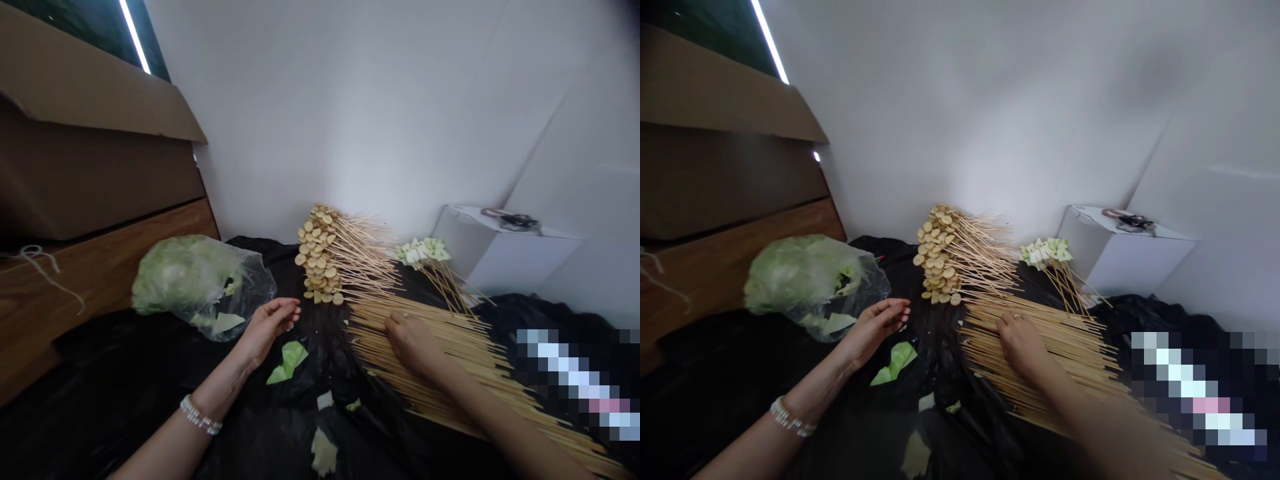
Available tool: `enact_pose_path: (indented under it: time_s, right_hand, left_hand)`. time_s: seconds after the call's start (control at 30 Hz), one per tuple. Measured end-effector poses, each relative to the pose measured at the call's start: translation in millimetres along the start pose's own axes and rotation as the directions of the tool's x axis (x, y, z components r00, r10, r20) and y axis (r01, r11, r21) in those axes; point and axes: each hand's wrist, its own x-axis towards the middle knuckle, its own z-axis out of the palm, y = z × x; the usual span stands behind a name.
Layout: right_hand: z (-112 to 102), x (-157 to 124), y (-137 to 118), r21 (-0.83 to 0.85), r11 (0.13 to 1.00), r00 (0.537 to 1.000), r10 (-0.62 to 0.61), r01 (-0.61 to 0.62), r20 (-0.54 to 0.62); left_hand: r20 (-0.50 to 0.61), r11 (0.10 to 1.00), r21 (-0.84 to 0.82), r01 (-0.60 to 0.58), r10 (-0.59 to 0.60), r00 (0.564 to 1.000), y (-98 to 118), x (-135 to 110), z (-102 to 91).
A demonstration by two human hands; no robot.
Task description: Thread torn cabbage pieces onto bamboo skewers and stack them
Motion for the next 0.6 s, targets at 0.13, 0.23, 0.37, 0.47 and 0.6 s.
enact_pose_path:
  time_s: [0.13,0.23,0.37,0.47,0.6]
  right_hand:
    - [-4.0,-1.6,2.8,0.019,1.000,0.999,0.007,-0.006,-0.049]
    - [-16.0,0.0,-0.8,0.026,0.999,0.986,-0.031,0.035,-0.162]
    - [-40.4,9.5,-23.6,0.017,0.989,0.911,-0.127,0.145,-0.393]
    - [-49.2,17.5,-49.5,0.008,0.973,0.828,-0.192,0.230,-0.528]
    - [-33.8,21.5,-72.7,0.041,0.966,0.769,-0.177,0.255,-0.614]
  left_hand:
    - [-0.008,1.000,0.001,0.000,0.000,1.000,0.8,-0.3,0.0]
    - [-0.015,1.000,-0.001,0.005,-0.005,1.000,2.4,-1.3,1.7]
    - [0.018,0.999,0.036,0.013,-0.014,1.000,2.1,-2.5,3.5]
    - [0.092,0.980,0.201,-0.008,-0.011,0.996,0.1,-1.4,1.0]
    - [0.256,0.822,0.550,-0.145,-0.001,0.967,-0.2,0.2,-8.5]
